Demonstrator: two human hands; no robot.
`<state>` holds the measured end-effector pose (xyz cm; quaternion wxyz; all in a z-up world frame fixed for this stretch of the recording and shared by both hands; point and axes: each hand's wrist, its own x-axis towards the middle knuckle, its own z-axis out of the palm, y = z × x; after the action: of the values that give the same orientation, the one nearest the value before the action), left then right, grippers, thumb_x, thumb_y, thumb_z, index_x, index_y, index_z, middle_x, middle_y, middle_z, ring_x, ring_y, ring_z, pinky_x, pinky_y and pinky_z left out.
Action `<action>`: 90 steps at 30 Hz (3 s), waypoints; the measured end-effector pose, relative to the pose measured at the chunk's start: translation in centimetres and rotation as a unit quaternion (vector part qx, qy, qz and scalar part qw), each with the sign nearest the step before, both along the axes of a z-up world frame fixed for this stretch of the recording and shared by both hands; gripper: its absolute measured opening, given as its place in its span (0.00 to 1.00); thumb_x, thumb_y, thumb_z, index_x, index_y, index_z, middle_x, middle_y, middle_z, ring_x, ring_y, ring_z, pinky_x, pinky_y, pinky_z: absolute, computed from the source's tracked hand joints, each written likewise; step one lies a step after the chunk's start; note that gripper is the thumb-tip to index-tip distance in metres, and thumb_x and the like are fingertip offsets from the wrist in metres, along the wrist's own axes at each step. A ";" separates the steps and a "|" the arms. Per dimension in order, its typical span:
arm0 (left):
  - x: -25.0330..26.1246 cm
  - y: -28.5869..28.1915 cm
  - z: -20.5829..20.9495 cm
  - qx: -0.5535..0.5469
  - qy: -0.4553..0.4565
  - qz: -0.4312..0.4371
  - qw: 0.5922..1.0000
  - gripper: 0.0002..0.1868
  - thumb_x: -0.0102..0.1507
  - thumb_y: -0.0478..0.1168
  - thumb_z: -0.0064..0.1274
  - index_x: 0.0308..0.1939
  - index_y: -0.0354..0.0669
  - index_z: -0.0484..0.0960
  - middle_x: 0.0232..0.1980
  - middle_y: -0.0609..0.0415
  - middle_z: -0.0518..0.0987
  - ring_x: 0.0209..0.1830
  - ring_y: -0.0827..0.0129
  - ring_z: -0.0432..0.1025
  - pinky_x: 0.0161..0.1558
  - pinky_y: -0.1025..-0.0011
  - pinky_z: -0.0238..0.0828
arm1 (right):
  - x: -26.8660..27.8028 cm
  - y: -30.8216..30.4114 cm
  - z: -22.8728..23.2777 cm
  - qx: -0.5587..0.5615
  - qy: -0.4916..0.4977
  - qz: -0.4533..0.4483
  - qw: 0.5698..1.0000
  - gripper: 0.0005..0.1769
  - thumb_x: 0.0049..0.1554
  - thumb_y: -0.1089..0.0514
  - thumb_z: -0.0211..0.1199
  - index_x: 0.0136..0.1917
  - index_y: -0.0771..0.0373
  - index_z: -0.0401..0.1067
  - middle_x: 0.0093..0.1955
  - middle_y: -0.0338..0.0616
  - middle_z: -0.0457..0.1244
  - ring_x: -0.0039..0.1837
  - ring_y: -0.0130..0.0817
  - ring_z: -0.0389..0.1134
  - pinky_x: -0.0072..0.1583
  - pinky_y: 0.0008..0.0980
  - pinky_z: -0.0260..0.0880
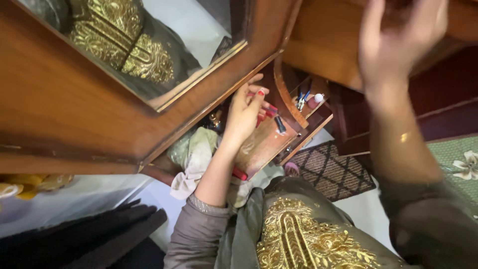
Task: The person organizes various cosmetic items, including lipsticks and eyeliner, from a cluttered drawer into a wooden organizer. They pick up each item, sometimes opening the cap, and place it into the organizer.
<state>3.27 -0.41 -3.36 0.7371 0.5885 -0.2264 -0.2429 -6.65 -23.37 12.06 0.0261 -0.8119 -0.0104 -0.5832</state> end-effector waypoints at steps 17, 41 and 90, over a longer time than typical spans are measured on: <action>-0.3 2.8 1.9 0.196 -0.376 0.049 0.904 0.21 0.59 0.31 0.54 0.57 0.31 0.78 0.48 0.36 0.81 0.41 0.50 0.78 0.43 0.60 0.76 | -5.5 11.8 -14.9 0.220 0.441 0.079 0.867 0.16 0.53 0.64 0.65 0.56 0.65 0.73 0.44 0.58 0.67 0.43 0.57 0.70 0.45 0.49 0.72; -7.3 1.1 -0.9 0.515 -0.465 -0.112 0.711 0.08 0.59 0.36 0.52 0.38 0.41 0.86 0.37 0.46 0.85 0.37 0.55 0.82 0.39 0.61 0.79 | -8.6 9.9 -18.9 0.462 0.399 0.189 0.769 0.10 0.58 0.66 0.68 0.52 0.70 0.71 0.42 0.41 0.67 0.43 0.22 0.67 0.44 0.22 0.70; -12.0 15.1 2.9 0.451 -0.504 0.354 0.646 0.12 0.56 0.32 0.57 0.44 0.43 0.82 0.55 0.48 0.75 0.62 0.55 0.68 0.66 0.54 0.59 | -6.4 12.5 -22.8 0.594 0.378 0.353 0.616 0.14 0.59 0.71 0.67 0.58 0.73 0.69 0.44 0.36 0.64 0.45 0.16 0.64 0.46 0.17 0.65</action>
<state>-8.73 14.68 -0.46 0.1830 0.9150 -0.2002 0.2986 -13.03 -10.85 -10.74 0.7080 -0.7016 0.0630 -0.0495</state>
